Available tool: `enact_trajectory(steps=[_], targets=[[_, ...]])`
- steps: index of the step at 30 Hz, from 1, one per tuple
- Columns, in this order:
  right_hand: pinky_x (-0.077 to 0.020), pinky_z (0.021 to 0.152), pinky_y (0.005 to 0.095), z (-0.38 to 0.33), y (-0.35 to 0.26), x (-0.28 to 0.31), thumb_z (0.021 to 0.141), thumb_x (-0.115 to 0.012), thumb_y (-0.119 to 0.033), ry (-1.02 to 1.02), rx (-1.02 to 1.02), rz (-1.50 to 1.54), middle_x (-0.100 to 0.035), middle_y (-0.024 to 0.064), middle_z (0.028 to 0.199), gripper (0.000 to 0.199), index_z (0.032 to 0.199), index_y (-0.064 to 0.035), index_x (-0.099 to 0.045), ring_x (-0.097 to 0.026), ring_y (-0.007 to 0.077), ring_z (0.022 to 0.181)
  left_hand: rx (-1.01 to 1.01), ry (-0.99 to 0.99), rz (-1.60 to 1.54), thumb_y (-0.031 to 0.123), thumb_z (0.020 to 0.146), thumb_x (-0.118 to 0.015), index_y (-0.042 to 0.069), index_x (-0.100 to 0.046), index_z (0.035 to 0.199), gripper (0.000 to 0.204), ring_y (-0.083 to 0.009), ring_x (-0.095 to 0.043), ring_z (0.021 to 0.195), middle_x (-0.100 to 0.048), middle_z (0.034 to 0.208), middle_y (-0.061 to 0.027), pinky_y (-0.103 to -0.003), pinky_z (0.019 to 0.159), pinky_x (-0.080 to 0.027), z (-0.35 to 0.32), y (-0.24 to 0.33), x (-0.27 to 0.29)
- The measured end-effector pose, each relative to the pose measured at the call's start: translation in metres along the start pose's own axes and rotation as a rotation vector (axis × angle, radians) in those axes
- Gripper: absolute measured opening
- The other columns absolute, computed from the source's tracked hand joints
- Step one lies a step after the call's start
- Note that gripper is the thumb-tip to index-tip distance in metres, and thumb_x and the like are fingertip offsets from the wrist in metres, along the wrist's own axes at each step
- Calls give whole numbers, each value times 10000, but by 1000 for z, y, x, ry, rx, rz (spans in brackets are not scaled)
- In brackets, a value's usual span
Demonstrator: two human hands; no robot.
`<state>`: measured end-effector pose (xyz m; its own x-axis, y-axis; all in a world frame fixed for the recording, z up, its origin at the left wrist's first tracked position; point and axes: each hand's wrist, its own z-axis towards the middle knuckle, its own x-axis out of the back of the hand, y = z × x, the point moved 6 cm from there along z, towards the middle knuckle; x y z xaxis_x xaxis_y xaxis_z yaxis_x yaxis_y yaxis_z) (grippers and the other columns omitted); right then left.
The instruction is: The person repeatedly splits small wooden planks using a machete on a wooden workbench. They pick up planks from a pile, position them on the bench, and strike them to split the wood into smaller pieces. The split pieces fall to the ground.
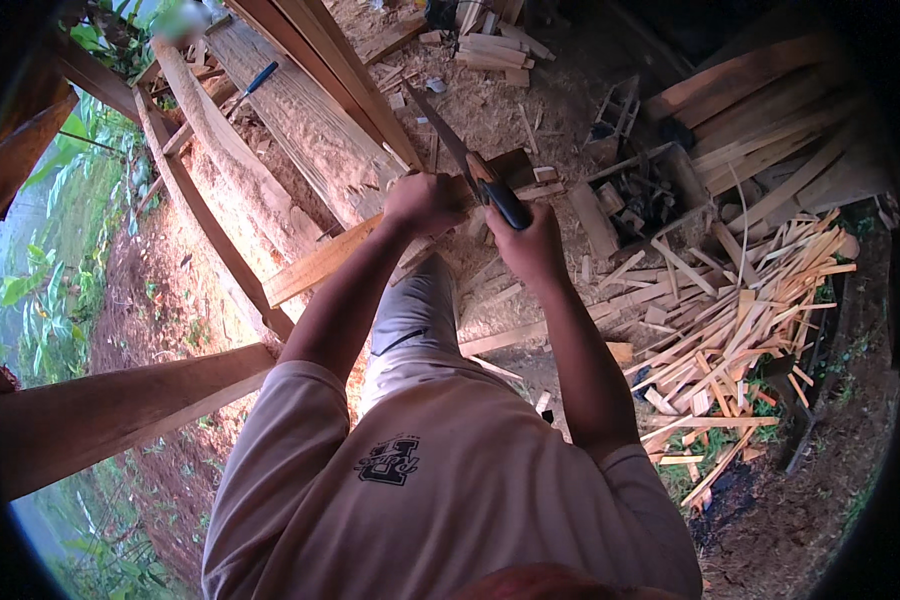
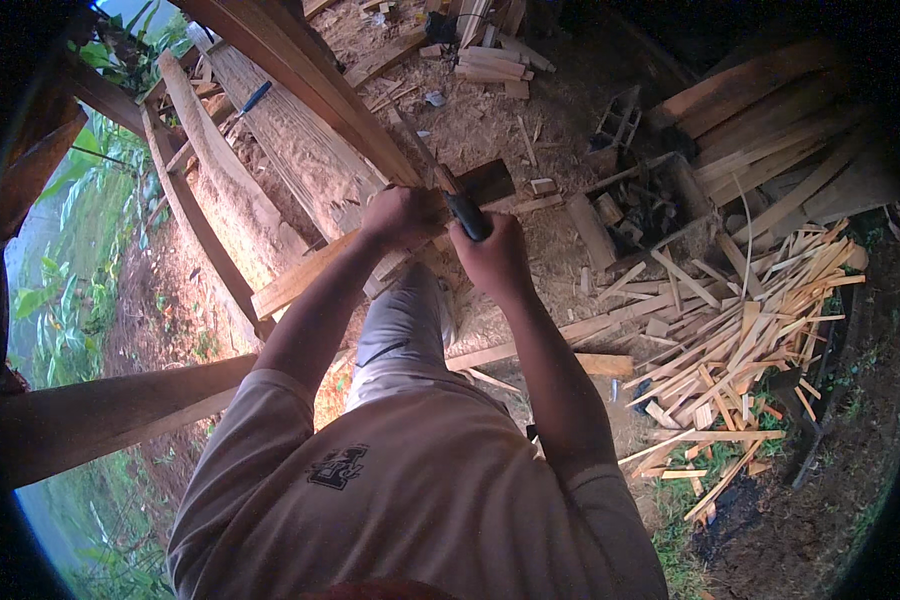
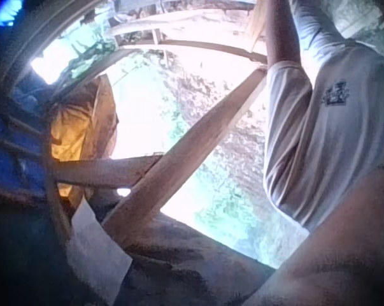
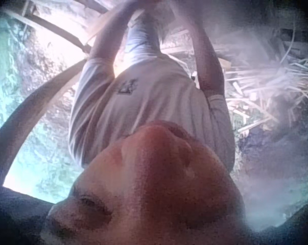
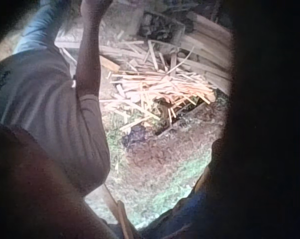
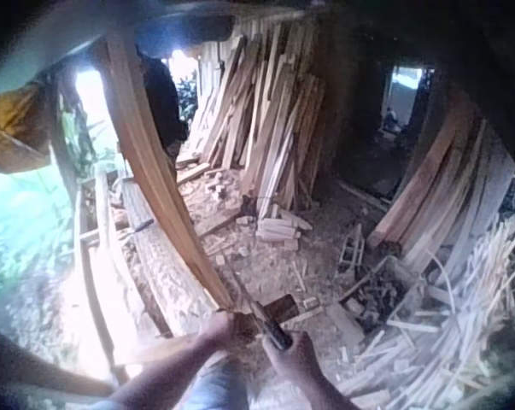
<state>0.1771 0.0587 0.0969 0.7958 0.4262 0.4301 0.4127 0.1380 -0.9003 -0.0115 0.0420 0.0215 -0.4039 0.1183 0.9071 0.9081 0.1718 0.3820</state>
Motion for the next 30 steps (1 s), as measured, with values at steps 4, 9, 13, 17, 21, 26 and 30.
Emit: enact_trajectory(steps=[4,9,13,17,21,26,30], targets=[[-474,547,409,-10,26,-3,891,-773,-278,17,33,11,-594,131,550,380,672,-3,-630,-669,233,549,27,34,5,529,778,-735,247,-717,1166,480,-361,-733,938,-759,999,-128,-495,813,-587,-1,-2,-2],[-448,528,369,-102,48,30,906,-776,-244,36,-49,46,-577,79,545,326,706,-14,-659,-586,133,526,91,-8,-21,546,783,-753,225,-752,1092,446,-335,-736,966,-765,1019,-115,-490,830,-584,-7,-6,3],[-440,523,348,-206,38,83,888,-791,-223,94,-35,-25,-608,71,576,262,772,-8,-695,-564,114,525,166,-48,-63,546,773,-768,208,-762,1083,459,-334,-735,979,-766,1026,-115,-487,841,-584,-14,2,17],[-417,504,338,-250,-22,125,880,-786,-183,-9,-250,-163,-588,57,556,256,727,-9,-677,-549,91,524,163,-35,-49,541,753,-777,180,-758,1079,487,-343,-735,980,-766,1031,-122,-487,843,-585,-9,-2,7],[-421,528,349,-238,-53,127,855,-820,-176,-68,-307,-160,-604,85,597,252,733,-19,-664,-554,153,532,100,2,-42,523,750,-769,180,-746,1091,484,-354,-735,966,-763,1035,-130,-493,828,-587,-8,4,12],[-451,540,404,-120,-33,72,875,-766,-208,-28,-81,-200,-574,131,559,332,671,6,-616,-613,224,546,12,4,-56,494,760,-748,208,-727,1133,470,-366,-735,940,-759,1026,-136,-500,803,-592,-3,-15,-12],[-497,591,462,-13,-10,4,861,-767,-248,18,-98,-124,-600,203,590,351,694,27,-624,-694,349,604,-12,19,-48,465,769,-714,196,-705,1106,431,-372,-732,917,-755,1005,-130,-505,788,-591,-7,5,4]])
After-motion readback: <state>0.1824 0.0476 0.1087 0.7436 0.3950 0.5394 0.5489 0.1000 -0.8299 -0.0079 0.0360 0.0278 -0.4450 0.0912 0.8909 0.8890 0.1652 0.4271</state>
